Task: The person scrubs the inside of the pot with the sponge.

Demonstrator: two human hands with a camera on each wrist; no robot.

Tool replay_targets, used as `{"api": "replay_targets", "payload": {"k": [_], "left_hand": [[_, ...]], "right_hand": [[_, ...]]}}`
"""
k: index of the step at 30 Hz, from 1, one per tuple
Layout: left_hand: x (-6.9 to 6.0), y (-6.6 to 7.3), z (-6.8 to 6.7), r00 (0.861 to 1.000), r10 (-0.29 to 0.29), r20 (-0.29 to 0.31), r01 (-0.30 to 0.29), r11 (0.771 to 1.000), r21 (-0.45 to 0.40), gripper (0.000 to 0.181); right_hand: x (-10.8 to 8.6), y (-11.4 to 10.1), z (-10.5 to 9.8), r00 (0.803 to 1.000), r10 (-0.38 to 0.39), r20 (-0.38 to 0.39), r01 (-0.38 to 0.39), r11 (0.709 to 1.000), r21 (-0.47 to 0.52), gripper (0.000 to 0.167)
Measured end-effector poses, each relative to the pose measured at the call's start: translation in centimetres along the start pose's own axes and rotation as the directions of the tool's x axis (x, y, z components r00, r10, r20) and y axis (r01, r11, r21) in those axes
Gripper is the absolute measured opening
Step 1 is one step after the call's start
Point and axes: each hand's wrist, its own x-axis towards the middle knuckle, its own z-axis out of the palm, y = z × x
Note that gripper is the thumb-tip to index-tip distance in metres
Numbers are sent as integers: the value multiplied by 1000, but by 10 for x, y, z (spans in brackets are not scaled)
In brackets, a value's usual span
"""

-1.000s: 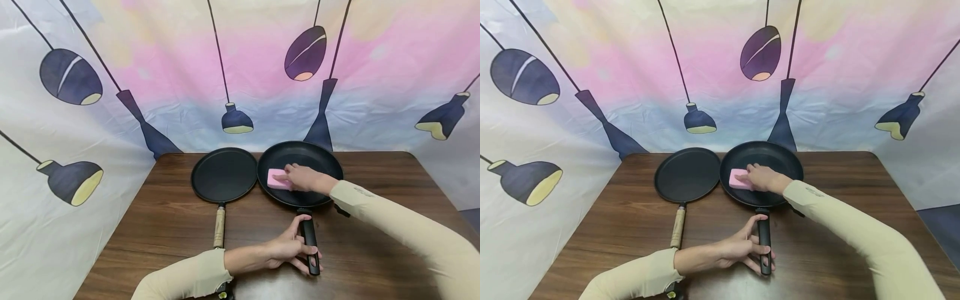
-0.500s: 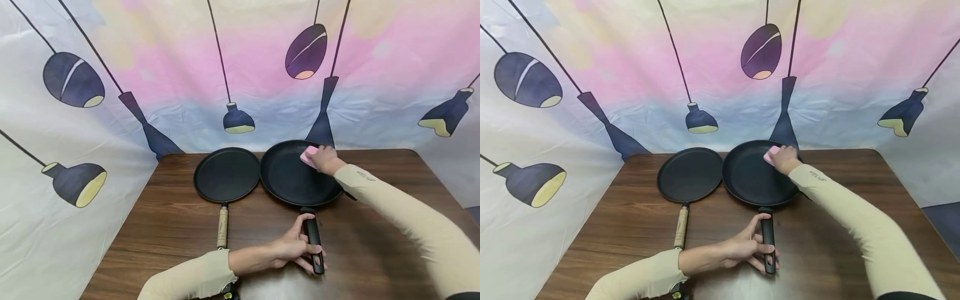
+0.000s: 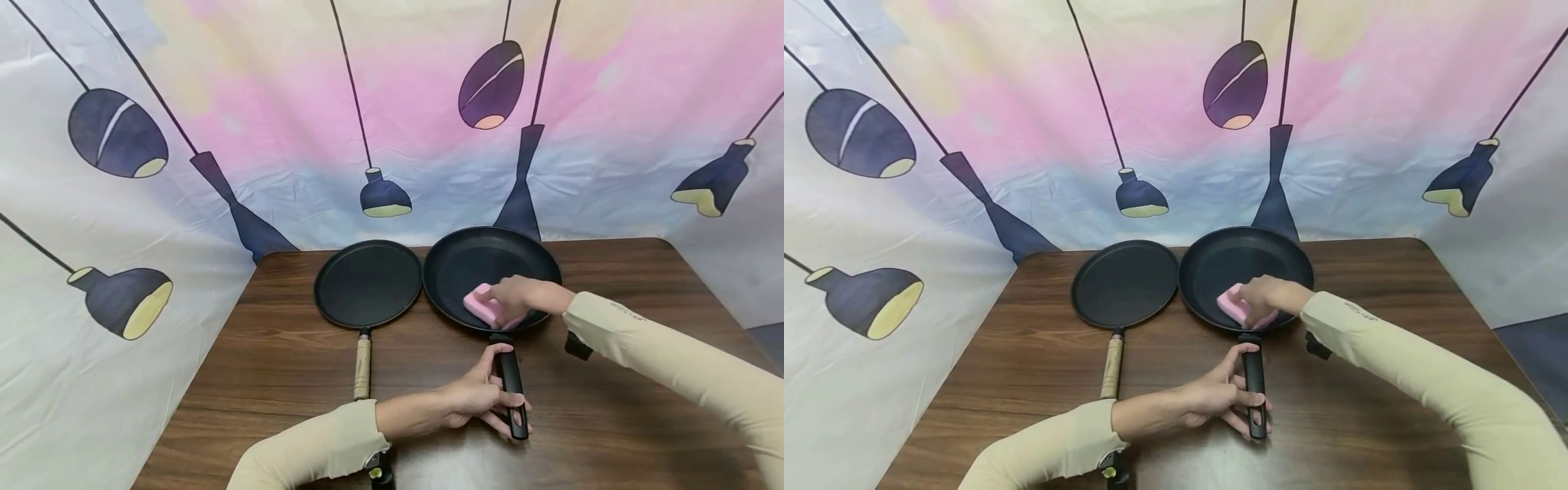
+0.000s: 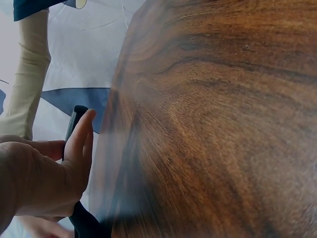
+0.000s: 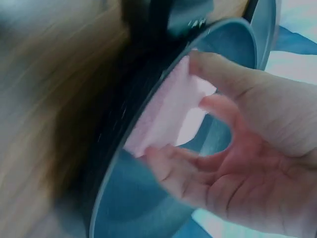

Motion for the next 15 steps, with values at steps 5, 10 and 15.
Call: {"api": "replay_targets", "payload": {"k": [5,10,15], "left_hand": [[0,0,-2,1000,8,2,-7,1000,-18,69],[1,0,-3,1000,8,11,-7,999,-47,70],[2,-1,-4,999,-9,39,12,997,-78,71]], "right_hand": [[38,-20,5,990,-42,-131,38,999,-32,62],[69,-23,-11,988,5,-154,-17,997,-76,58],[87,8,-16,967,30,-252,-59,993,-106,53]]}}
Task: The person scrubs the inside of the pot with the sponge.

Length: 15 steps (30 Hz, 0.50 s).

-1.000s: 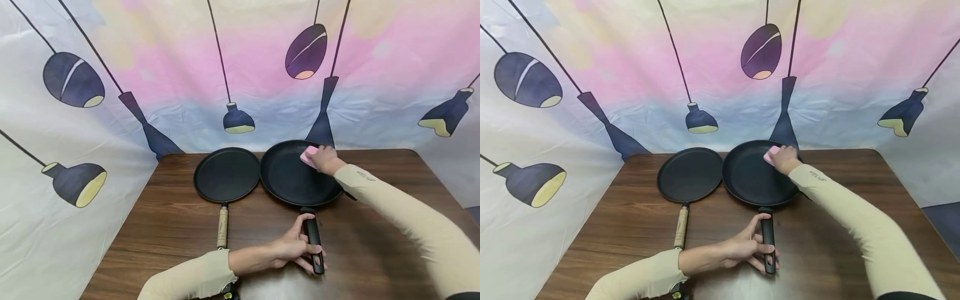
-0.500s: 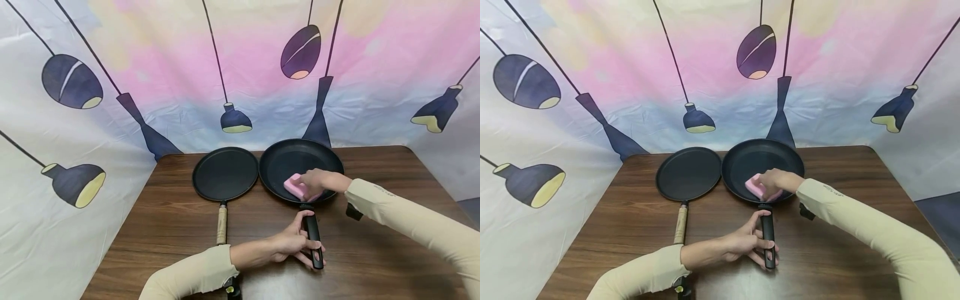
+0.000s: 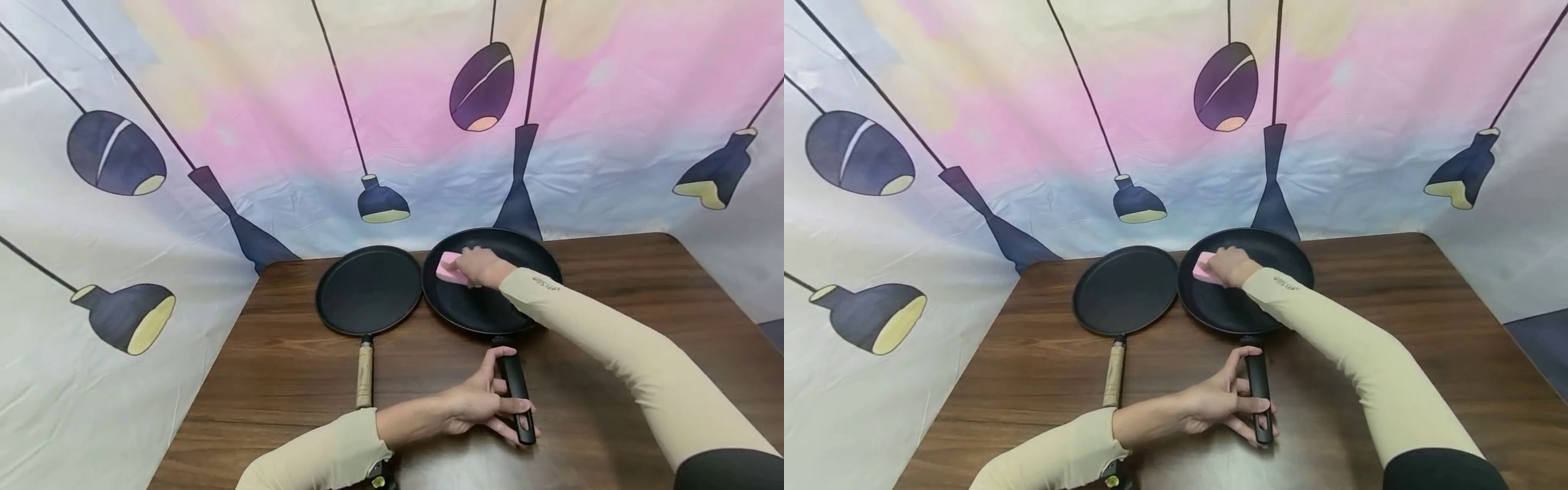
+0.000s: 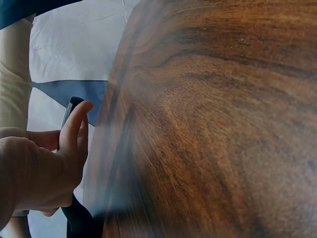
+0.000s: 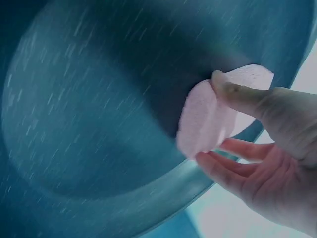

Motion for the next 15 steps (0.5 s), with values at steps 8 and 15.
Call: {"api": "replay_targets", "payload": {"k": [8,15], "left_hand": [[1,-4,2,1000,7,26,-7,1000,-14,71],[1,-4,2,1000,1,16,-1,1000,-8,70]], "right_hand": [[-18,51,9,984,176,17,-177,981,80,56],[-51,31,5,993,16,115,-27,994,103,62]]}}
